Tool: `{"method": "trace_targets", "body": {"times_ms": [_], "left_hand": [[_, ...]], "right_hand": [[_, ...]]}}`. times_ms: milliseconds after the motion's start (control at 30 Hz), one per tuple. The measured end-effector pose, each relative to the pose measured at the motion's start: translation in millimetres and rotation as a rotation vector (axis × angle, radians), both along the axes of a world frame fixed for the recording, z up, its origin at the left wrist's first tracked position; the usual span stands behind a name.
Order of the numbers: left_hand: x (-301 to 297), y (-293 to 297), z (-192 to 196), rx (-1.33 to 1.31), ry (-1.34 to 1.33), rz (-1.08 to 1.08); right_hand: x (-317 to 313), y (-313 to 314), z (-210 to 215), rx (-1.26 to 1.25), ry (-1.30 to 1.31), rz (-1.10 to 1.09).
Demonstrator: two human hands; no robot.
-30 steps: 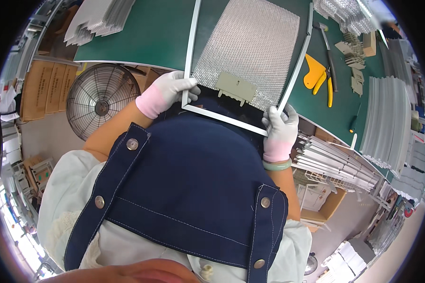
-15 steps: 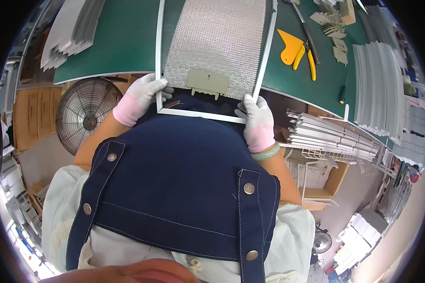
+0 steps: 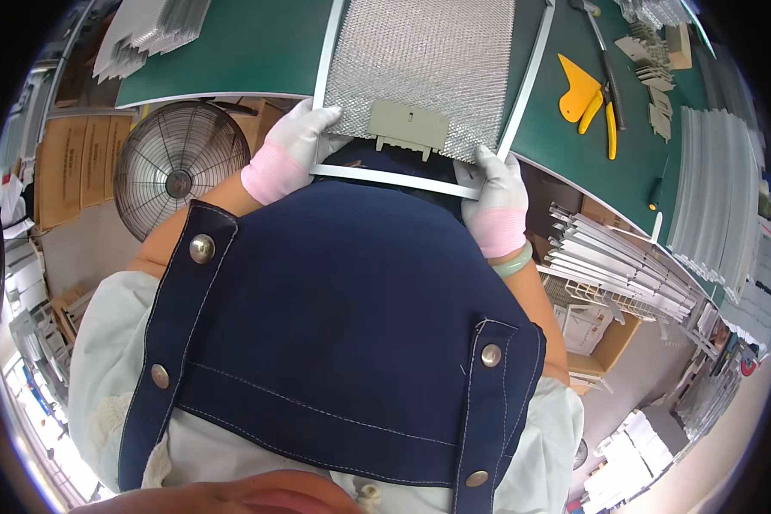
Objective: The person assembles air filters by placing a mesh sheet into a frame, inserting a plastic component, and securing the assembly with a hammer. They repeat this process for multiple units, stacking the finished filters on the table.
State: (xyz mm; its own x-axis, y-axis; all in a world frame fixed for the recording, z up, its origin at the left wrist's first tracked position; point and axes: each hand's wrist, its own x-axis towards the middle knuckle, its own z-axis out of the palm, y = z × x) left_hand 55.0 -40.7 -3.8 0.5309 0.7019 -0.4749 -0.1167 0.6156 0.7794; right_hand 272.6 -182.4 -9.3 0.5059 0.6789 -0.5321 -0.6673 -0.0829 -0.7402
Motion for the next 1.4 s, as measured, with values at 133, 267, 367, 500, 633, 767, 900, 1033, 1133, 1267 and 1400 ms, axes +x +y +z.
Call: {"method": "trace_targets", "body": {"times_ms": [133, 267, 367, 500, 633, 767, 900, 1033, 1133, 1267, 1400], "left_hand": [[-2, 0, 12, -0.113, -0.026, 0.043], [-4, -4, 11, -0.044, -0.035, 0.058], [-15, 4, 13, 0.111, 0.266, -0.061], [-16, 15, 1, 0.283, 0.234, -0.115], [-23, 4, 14, 0.159, 0.194, -0.214], [-25, -2, 8, 0.152, 0.142, -0.05], [-23, 1, -12, 0.199, 0.203, -0.056], [-22, -2, 1, 0.18, 0.212, -0.049], [-23, 0, -8, 0.188, 0.207, -0.047], [-22, 0, -4, 0.213, 0.253, -0.077], [-23, 6, -14, 0.373, 0.339, -0.323]], "right_hand": [[1, -1, -2, -0.023, 0.146, 0.016], [-12, 9, 19, 0.018, 0.145, 0.004], [4, 5, 3, 0.035, 0.217, 0.05], [26, -4, -44, 0.086, -0.06, 0.171], [-7, 11, 20, 0.014, 0.22, 0.052], [5, -1, 19, -0.156, -0.065, 0.373], [11, -9, 18, -0.303, -0.38, 0.542], [7, -9, 26, -0.205, -0.24, 0.512], [5, -9, 29, -0.171, -0.141, 0.475], [0, -10, 32, -0.064, -0.115, 0.462], [-5, -6, 22, 0.13, 0.055, 0.16]]}}
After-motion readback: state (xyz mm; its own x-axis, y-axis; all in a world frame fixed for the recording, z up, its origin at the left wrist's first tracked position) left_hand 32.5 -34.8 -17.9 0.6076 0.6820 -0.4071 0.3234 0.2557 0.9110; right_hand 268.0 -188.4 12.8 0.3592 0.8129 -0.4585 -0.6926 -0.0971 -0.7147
